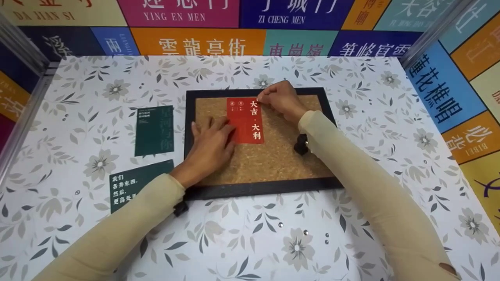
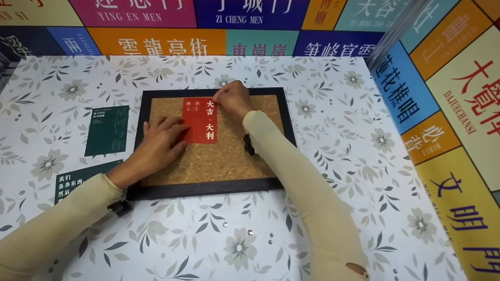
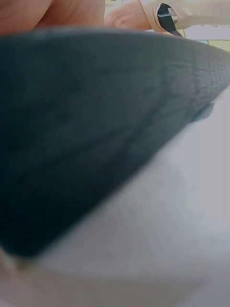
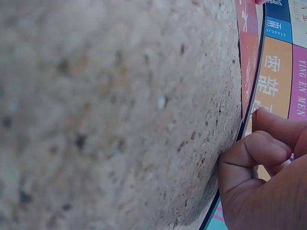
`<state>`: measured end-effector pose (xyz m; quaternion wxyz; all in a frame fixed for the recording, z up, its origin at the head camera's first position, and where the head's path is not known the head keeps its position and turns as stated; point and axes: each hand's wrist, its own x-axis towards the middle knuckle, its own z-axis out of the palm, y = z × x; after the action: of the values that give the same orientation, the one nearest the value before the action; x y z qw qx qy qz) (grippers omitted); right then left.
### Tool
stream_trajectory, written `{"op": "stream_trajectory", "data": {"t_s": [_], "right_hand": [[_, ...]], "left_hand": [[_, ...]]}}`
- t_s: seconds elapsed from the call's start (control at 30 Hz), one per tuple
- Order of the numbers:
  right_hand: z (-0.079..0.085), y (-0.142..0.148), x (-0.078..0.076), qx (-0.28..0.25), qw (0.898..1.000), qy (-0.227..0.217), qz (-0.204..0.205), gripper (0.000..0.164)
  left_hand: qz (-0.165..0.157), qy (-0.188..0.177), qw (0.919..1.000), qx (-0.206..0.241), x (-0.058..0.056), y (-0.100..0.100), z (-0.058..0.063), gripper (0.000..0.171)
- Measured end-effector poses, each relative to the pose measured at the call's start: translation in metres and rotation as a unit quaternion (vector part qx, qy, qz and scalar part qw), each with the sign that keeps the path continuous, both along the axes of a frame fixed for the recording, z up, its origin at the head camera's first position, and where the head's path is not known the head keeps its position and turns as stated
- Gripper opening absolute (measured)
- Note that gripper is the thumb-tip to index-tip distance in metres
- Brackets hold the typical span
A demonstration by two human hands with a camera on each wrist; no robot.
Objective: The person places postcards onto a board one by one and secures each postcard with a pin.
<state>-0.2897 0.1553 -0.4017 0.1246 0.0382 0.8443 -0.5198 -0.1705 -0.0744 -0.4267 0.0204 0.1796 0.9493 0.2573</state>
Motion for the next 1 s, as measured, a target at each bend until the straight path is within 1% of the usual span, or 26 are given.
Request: {"op": "stream_trajectory", "data": {"t_s": [0.1,0.33,0.6,0.73,0.8,0.9,1.0], "right_hand": [[-0.001,-0.001,-0.002,0.005,1.000,-0.003,0.000,0.015],[-0.001,-0.003,-0.006,0.008,1.000,-0.012,-0.008,0.014],[0.003,-0.004,-0.010,0.023,0.999,-0.048,-0.004,0.014],[0.005,-0.004,-0.013,0.024,0.997,-0.076,-0.010,0.016],[0.006,-0.004,-0.014,0.024,0.996,-0.083,-0.014,0.016],[0.005,-0.005,-0.014,0.025,0.997,-0.072,-0.013,0.018],[0.002,-0.007,-0.014,0.034,0.997,-0.061,-0.014,0.028]], "left_hand": [[0.001,-0.003,1.0000,-0.001,0.000,0.000,0.000,0.048],[-0.001,0.007,1.0000,0.000,0.000,0.000,-0.001,0.047],[-0.004,0.007,1.0000,0.006,0.000,0.000,-0.002,0.048],[-0.004,0.004,1.0000,0.005,0.000,0.000,-0.002,0.048],[-0.005,0.003,1.0000,0.005,0.000,0.000,-0.001,0.049],[-0.005,0.004,1.0000,0.003,0.000,0.000,-0.001,0.048],[-0.003,0.004,1.0000,0.000,0.000,-0.001,-0.001,0.047]]}}
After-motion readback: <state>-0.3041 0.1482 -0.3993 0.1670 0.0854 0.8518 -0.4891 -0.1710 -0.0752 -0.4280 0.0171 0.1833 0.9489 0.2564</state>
